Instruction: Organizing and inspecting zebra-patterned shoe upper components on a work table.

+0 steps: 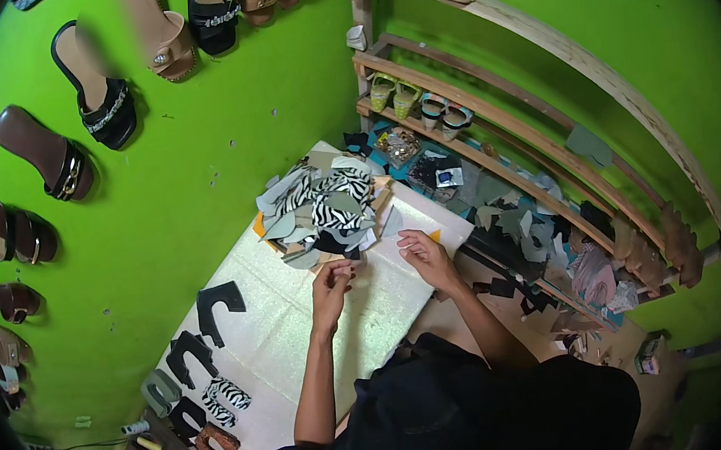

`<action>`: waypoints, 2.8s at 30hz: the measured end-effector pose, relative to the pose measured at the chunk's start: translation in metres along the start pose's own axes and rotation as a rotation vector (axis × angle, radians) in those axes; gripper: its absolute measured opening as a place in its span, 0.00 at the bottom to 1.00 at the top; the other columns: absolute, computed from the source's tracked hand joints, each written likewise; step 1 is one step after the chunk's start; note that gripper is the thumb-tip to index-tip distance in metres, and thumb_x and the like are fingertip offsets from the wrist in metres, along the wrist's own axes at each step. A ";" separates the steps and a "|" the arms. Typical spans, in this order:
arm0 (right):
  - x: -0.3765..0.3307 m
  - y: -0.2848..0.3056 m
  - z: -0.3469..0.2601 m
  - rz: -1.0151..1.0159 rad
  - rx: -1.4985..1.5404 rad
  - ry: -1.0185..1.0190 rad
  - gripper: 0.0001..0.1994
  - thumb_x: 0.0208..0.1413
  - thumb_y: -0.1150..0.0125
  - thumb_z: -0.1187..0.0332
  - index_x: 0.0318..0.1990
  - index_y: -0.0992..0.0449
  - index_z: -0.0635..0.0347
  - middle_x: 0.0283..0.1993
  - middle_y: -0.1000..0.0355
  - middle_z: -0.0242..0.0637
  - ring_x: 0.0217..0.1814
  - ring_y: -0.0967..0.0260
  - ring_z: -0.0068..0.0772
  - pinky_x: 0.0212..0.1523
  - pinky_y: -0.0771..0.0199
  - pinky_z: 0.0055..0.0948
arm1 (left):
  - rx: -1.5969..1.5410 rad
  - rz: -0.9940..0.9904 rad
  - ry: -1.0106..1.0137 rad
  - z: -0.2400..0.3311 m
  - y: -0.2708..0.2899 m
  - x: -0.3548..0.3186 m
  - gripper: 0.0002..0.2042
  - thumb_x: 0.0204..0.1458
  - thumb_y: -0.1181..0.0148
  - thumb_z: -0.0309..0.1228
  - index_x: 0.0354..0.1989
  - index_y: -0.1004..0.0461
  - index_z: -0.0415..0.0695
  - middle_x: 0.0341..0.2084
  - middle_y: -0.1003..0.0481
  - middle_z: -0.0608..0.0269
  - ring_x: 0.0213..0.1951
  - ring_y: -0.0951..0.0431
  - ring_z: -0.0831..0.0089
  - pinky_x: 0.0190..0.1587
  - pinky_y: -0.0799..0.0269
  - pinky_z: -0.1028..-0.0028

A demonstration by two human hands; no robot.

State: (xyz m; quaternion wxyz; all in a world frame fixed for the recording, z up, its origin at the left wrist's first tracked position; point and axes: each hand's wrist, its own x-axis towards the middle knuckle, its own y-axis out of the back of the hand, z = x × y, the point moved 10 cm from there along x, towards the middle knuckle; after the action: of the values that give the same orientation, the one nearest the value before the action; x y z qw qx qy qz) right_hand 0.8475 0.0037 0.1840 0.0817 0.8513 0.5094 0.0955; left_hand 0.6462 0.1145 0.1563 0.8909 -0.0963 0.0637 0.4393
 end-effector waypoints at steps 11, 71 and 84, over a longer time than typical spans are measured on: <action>0.131 -0.020 0.045 -0.146 -0.038 -0.026 0.18 0.60 0.40 0.68 0.56 0.30 0.62 0.46 0.24 0.41 0.46 0.25 0.33 0.45 0.24 0.29 | -0.020 0.164 0.053 -0.017 0.014 0.096 0.10 0.61 0.45 0.31 0.48 0.26 0.43 0.36 0.23 0.69 0.38 0.24 0.80 0.41 0.30 0.77; 0.143 -0.076 0.001 -0.837 0.512 -0.234 0.25 0.54 0.34 0.76 0.57 0.38 0.56 0.45 0.29 0.36 0.46 0.29 0.25 0.44 0.25 0.24 | -0.130 0.444 -0.003 0.036 0.012 0.006 0.06 0.58 0.38 0.31 0.39 0.27 0.45 0.30 0.30 0.73 0.35 0.26 0.82 0.34 0.25 0.76; 0.028 -0.192 -0.011 -1.211 0.396 -0.109 0.17 0.52 0.37 0.82 0.50 0.27 0.63 0.48 0.29 0.30 0.37 0.33 0.13 0.41 0.30 0.16 | -0.224 0.851 -0.006 -0.015 0.057 -0.176 0.15 0.53 0.38 0.22 0.49 0.30 0.38 0.31 0.31 0.71 0.32 0.28 0.83 0.34 0.27 0.77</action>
State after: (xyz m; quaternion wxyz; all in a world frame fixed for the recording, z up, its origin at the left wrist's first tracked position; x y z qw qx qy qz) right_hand 0.6946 0.1184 0.1511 -0.0118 0.4151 0.9034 -0.1068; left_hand 0.4940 0.0090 0.1705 0.6147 -0.1560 0.0473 0.7717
